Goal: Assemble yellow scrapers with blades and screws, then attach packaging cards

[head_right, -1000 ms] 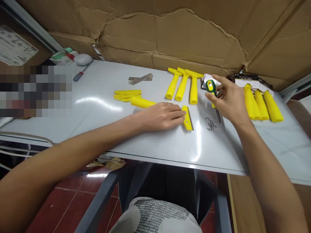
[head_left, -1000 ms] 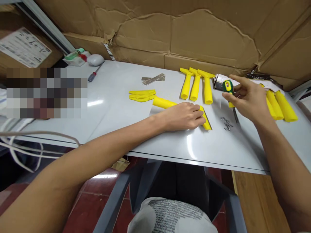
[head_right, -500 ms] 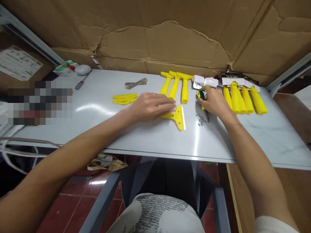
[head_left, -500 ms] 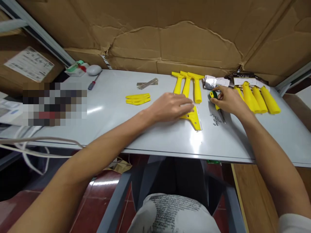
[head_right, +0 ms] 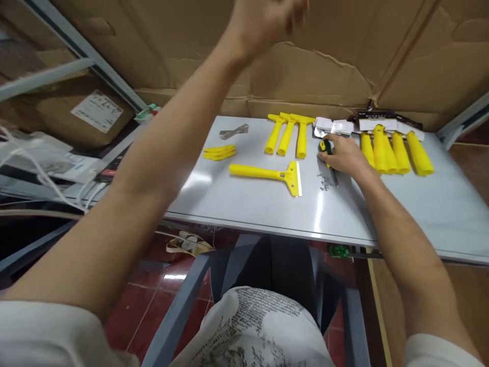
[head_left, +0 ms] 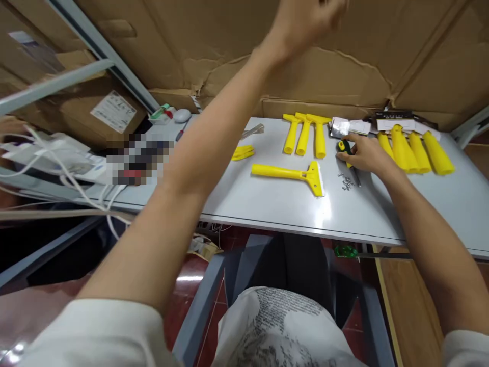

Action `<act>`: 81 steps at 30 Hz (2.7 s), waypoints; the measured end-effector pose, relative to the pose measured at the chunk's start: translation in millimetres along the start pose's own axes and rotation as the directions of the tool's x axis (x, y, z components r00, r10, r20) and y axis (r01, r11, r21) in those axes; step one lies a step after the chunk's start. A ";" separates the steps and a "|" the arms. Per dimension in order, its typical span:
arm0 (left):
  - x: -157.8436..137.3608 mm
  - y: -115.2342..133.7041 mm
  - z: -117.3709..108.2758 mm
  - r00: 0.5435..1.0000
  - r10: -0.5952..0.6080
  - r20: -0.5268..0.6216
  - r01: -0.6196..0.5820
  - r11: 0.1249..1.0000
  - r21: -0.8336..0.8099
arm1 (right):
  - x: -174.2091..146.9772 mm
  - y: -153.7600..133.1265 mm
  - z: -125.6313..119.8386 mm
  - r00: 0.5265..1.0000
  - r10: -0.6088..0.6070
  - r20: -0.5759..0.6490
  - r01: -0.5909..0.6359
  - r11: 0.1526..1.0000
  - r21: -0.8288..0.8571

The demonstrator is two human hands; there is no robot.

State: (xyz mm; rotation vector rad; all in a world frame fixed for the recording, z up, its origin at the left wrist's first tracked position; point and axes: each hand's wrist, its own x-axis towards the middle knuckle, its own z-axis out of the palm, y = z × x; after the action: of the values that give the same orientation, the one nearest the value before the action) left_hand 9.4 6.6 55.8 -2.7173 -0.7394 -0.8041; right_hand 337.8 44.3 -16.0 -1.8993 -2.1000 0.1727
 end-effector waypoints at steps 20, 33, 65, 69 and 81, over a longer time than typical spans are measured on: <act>-62.9 -12.5 76.4 0.986 0.151 -0.075 -0.129 0.963 0.237 | -47.0 -75.5 -31.4 0.974 -0.063 -0.215 0.207 0.621 0.756; -69.8 -15.9 76.0 0.988 0.070 -0.135 -0.059 0.995 0.080 | -69.0 -82.3 -12.4 0.940 -0.107 -0.325 0.319 0.620 0.717; -68.4 -17.9 73.2 0.995 0.053 -0.087 -0.049 0.998 0.046 | -46.4 -78.0 18.2 0.802 -0.275 -0.530 0.597 0.369 0.712; -68.2 -17.8 72.9 0.996 0.045 -0.073 -0.040 0.997 0.064 | -47.7 -78.3 17.3 0.808 -0.271 -0.523 0.589 0.381 0.713; -68.2 -18.5 74.1 0.996 0.047 -0.076 -0.045 0.998 0.033 | -47.0 -76.5 8.9 0.830 -0.332 -0.447 0.553 0.398 0.732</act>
State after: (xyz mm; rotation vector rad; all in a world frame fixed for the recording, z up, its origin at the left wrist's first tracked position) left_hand -16.3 19.4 -42.4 -2.6493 -0.6651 -0.8732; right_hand 266.1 -10.0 -9.0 -0.6803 -1.7477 0.6728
